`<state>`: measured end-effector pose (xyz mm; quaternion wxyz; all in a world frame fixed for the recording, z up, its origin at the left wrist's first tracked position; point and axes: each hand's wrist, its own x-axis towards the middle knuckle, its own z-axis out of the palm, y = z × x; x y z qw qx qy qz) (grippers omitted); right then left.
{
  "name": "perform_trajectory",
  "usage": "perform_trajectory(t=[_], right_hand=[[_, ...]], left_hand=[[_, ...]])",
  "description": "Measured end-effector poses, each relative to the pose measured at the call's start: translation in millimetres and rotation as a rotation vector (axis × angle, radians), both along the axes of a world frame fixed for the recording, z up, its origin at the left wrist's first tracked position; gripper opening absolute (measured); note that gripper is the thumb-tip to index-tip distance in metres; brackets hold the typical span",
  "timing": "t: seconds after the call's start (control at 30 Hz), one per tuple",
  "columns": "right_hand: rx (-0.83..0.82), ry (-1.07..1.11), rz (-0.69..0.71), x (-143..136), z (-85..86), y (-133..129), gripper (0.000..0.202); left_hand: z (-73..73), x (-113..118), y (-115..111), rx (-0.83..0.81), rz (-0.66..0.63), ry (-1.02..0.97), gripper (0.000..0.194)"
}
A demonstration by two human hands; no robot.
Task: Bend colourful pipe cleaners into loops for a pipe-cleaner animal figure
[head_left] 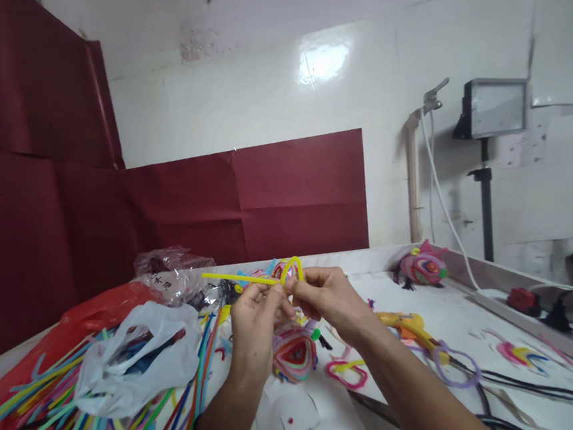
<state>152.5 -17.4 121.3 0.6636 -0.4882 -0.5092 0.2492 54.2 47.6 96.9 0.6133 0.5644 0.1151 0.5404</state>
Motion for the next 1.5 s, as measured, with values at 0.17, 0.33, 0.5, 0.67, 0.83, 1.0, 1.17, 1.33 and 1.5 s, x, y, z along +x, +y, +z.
perform_trajectory(t=[0.17,0.33,0.5,0.67,0.83,1.0,1.17,1.33,1.5], right_hand=[[-0.012,-0.004,0.011,11,5.1,-7,0.023],[-0.011,-0.018,-0.015,12,7.1,-9,0.021],[-0.027,-0.065,-0.043,4,3.7,-4,0.021],[0.017,-0.098,-0.086,1,1.5,-1,0.021],[0.083,-0.145,-0.117,4,-3.1,3,0.018],[0.099,-0.196,-0.115,4,-5.3,3,0.018],[0.06,-0.288,-0.17,6,-7.5,4,0.021],[0.077,-0.324,-0.189,8,-11.3,8,0.024],[0.083,-0.256,-0.134,5,-12.7,9,0.02]], left_hand=[[5.2,-2,-2,-0.09,-0.06,-0.042,0.018],[5.2,-2,-2,-0.116,-0.053,-0.036,0.019],[1.3,-1,-3,-0.088,-0.061,0.001,0.018],[0.7,1,-6,-0.017,0.0,0.032,0.017],[1.7,1,-9,0.007,0.028,0.057,0.016],[3.0,0,-10,0.004,0.046,0.071,0.016],[1.0,1,-8,-0.004,0.08,0.104,0.019],[-2.2,2,-4,0.006,0.089,0.114,0.017],[-1.7,3,-5,0.027,0.113,0.105,0.015]])
